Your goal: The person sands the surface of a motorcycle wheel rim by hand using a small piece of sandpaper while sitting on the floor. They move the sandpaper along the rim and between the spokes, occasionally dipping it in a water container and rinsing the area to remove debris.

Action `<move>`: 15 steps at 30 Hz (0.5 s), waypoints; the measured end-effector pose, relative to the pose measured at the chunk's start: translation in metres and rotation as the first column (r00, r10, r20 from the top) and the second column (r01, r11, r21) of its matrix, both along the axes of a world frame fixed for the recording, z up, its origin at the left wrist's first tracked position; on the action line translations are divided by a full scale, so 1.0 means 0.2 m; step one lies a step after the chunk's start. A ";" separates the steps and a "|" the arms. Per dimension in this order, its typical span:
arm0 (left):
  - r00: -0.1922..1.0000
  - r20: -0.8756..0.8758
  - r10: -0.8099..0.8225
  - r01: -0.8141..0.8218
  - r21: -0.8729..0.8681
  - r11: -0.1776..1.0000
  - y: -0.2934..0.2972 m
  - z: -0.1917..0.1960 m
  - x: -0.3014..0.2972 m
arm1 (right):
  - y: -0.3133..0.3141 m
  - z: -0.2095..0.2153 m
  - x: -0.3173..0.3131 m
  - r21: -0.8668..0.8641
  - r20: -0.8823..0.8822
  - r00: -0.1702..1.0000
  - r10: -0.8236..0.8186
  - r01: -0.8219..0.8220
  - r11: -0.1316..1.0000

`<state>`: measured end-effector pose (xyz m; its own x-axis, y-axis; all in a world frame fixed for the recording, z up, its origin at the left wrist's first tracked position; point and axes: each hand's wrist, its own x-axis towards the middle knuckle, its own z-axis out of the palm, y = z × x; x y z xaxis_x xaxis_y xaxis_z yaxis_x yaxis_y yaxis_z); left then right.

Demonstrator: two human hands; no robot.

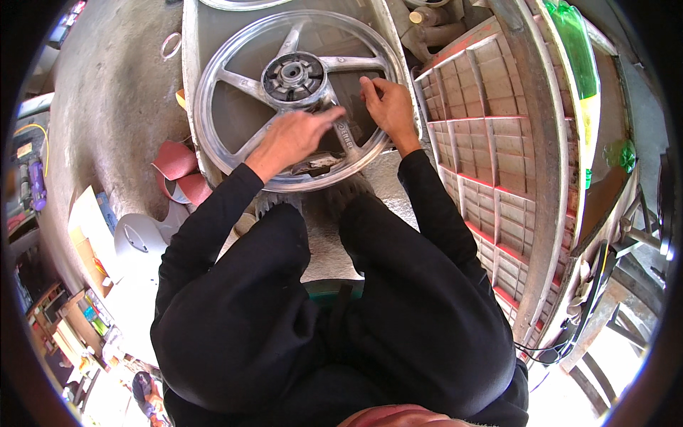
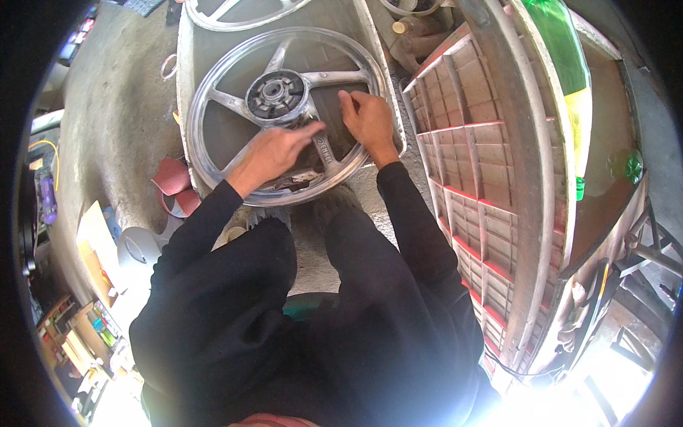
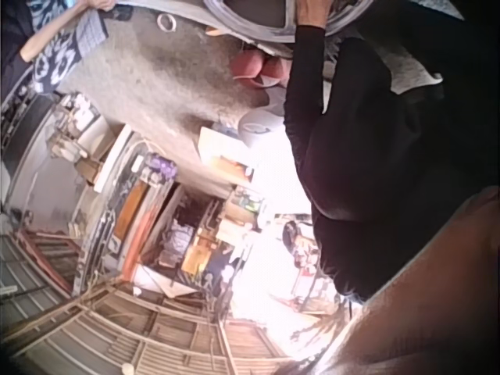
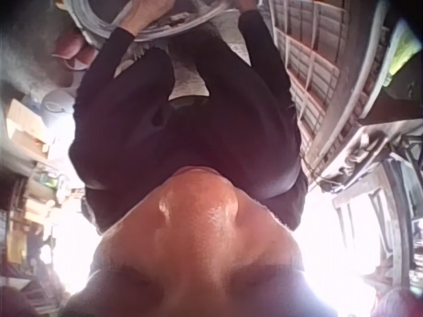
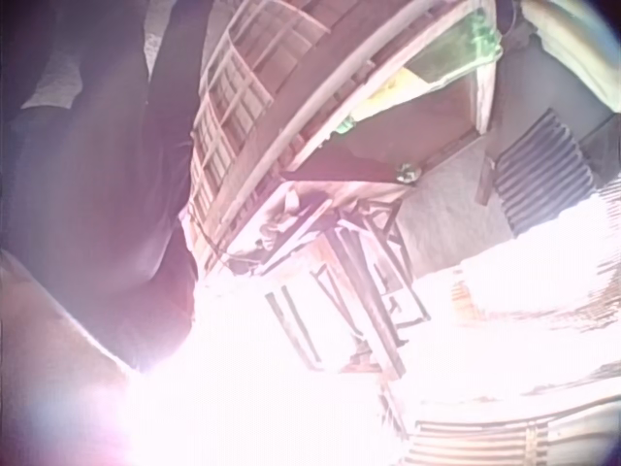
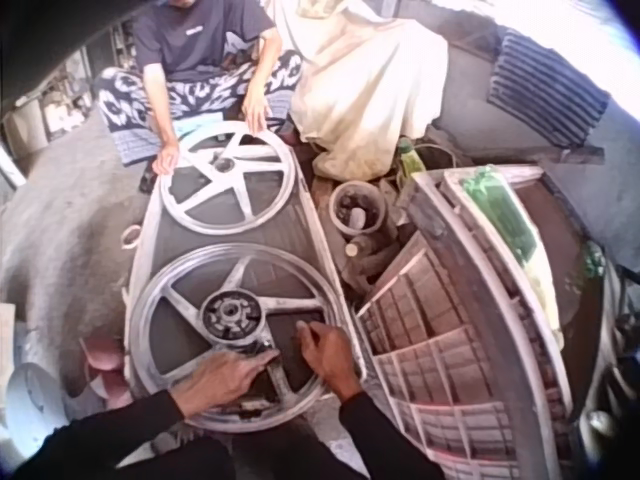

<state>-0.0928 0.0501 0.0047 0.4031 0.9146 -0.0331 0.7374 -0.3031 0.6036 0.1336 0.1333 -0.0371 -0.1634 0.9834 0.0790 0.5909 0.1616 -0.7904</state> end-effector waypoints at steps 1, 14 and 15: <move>1.000 -0.016 0.010 -0.010 -0.003 1.000 -0.02 -0.01 0.01 | 0.01 -0.01 0.00 0.011 0.016 1.000 0.000 0.000 1.000; 0.990 0.040 -0.138 0.142 -0.118 0.983 -0.11 -0.02 0.08 | -0.01 0.00 0.00 -0.055 -0.035 0.999 -0.019 0.017 0.998; 0.982 0.045 -0.181 0.186 -0.132 0.974 -0.11 0.02 0.07 | -0.01 0.00 0.00 -0.058 -0.048 0.999 -0.021 0.019 0.998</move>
<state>-0.0786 0.0288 0.0081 0.5666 0.8128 -0.1357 0.6560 -0.3452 0.6712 0.1335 0.1306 -0.0362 -0.1410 0.9896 0.0296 0.5540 0.1037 -0.8260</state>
